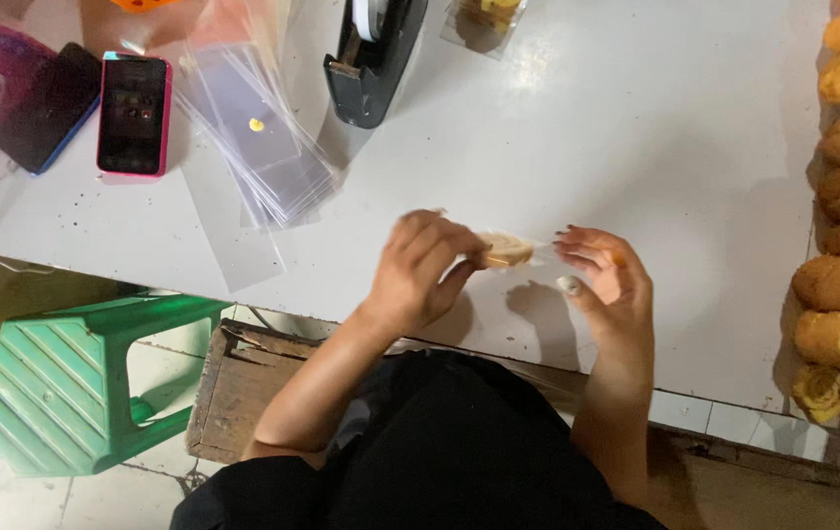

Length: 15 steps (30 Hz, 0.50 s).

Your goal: The person packages small cake rolls by placing a piece of clear plastic around a cake roll and securing it with tape from a dispenser.

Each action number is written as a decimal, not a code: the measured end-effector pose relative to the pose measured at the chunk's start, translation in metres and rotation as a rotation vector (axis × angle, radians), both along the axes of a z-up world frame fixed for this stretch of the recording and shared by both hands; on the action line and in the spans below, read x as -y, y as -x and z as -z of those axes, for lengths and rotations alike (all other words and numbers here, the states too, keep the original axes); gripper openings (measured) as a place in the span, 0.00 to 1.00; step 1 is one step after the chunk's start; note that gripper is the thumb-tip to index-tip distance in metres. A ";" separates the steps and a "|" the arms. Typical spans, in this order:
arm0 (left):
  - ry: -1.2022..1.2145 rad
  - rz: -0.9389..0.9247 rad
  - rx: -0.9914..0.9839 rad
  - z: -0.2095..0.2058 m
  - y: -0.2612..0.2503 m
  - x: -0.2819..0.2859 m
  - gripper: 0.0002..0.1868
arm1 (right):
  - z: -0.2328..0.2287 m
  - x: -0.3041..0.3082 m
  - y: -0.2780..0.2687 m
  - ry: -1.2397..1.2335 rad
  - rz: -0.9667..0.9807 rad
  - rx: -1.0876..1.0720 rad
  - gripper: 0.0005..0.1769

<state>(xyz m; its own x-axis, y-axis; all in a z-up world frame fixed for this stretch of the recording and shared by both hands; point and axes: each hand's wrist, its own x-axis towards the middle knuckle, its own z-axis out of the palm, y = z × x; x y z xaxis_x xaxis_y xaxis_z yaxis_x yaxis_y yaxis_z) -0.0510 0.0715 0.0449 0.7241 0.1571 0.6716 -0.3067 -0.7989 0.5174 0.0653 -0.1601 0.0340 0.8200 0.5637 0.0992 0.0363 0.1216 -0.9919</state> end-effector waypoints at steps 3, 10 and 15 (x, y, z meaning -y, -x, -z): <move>-0.452 -0.100 0.266 -0.015 0.022 -0.015 0.07 | 0.005 0.004 -0.004 -0.038 -0.019 0.077 0.26; -0.707 -0.275 0.436 0.007 0.065 -0.054 0.04 | -0.001 -0.029 0.001 0.028 -0.085 0.160 0.16; -0.672 -0.399 0.359 0.028 0.101 -0.081 0.02 | -0.027 -0.091 -0.010 0.233 -0.175 0.417 0.09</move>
<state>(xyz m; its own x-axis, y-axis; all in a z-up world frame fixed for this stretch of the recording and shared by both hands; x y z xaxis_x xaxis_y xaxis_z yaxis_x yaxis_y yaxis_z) -0.1523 0.1521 0.0174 0.4255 -0.1582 0.8910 0.0075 -0.9839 -0.1783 0.0752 -0.0691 0.0611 0.6286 0.7355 0.2529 0.4339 -0.0617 -0.8989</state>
